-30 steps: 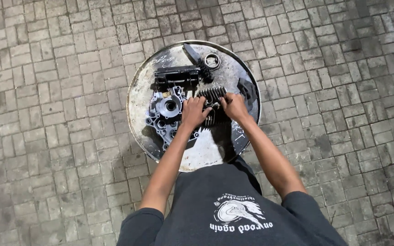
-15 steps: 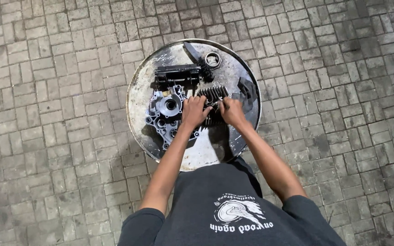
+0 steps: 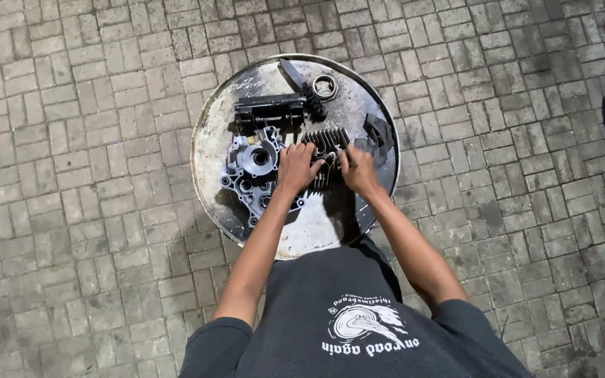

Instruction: The person is inspecting and arranging various disassembled engine components, including a cylinder block and crankcase parts, on a circular work surface.

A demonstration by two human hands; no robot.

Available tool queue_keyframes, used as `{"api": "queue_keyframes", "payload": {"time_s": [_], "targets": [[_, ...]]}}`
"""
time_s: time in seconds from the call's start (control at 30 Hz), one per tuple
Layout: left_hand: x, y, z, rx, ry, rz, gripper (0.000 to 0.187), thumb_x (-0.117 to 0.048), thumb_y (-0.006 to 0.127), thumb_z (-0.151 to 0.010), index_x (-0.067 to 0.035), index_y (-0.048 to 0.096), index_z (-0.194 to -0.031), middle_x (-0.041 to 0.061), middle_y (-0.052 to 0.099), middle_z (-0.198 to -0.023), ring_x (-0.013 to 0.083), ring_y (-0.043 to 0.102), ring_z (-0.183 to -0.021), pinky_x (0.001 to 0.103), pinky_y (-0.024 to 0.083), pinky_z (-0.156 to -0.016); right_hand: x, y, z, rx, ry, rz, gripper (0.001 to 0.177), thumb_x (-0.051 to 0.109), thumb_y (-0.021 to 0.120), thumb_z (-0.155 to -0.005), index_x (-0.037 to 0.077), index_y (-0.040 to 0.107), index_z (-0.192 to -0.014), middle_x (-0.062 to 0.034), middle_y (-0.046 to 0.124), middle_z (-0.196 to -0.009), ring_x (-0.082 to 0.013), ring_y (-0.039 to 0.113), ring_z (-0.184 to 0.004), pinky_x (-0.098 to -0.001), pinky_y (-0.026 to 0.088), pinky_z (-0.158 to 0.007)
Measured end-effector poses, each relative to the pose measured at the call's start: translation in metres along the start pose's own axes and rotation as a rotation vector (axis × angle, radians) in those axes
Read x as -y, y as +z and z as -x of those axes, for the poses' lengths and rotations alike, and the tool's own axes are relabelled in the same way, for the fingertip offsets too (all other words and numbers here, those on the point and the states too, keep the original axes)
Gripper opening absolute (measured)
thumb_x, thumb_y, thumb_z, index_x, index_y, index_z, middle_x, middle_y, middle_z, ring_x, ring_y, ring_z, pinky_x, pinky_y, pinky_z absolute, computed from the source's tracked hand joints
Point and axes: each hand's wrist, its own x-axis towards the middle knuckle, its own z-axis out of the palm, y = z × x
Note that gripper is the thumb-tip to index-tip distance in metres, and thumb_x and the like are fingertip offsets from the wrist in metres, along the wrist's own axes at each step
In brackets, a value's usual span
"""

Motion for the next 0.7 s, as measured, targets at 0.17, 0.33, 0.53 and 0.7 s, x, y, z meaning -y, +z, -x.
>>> {"api": "queue_keyframes", "payload": {"time_s": [0.17,0.33,0.53,0.7], "targets": [[0.0,-0.004,0.0,-0.017,0.01,0.019,0.038,-0.052,0.067,-0.088,-0.021,0.053,-0.104,0.004,0.06,-0.091,0.0281,0.06,-0.097,0.045,0.042,-0.092,0.006,-0.002,0.027,0.2,-0.039,0.052,0.022,0.022,0.061,-0.1,0.006,0.065,-0.085,-0.0218,0.071,-0.078,-0.0448,0.07,-0.081,-0.053,0.054,-0.069],[0.001,0.003,-0.002,0.006,-0.003,-0.006,0.04,-0.054,0.066,-0.088,-0.021,0.053,-0.105,0.004,0.061,-0.093,0.0277,0.061,-0.098,0.045,0.042,-0.095,0.011,-0.024,0.021,0.239,0.029,-0.027,0.018,0.026,0.075,-0.091,0.009,0.075,-0.096,-0.0197,0.076,-0.088,-0.0449,0.072,-0.09,-0.0543,0.057,-0.077],[0.0,0.001,-0.002,0.03,-0.001,0.026,0.039,-0.052,0.065,-0.09,-0.02,0.053,-0.107,0.004,0.061,-0.094,0.0285,0.06,-0.099,0.046,0.042,-0.096,0.021,-0.039,0.028,0.238,0.191,-0.067,0.016,0.019,0.075,-0.087,0.011,0.08,-0.1,-0.0174,0.078,-0.095,-0.0409,0.073,-0.096,-0.0514,0.059,-0.079],[0.002,0.006,-0.003,0.047,-0.001,0.026,0.039,-0.054,0.065,-0.09,-0.021,0.053,-0.106,0.004,0.061,-0.094,0.0284,0.061,-0.1,0.046,0.041,-0.098,-0.02,0.014,0.044,0.202,0.025,0.131,0.011,0.014,0.071,-0.089,0.013,0.077,-0.098,-0.0105,0.078,-0.091,-0.0347,0.076,-0.087,-0.0467,0.061,-0.074]]}}
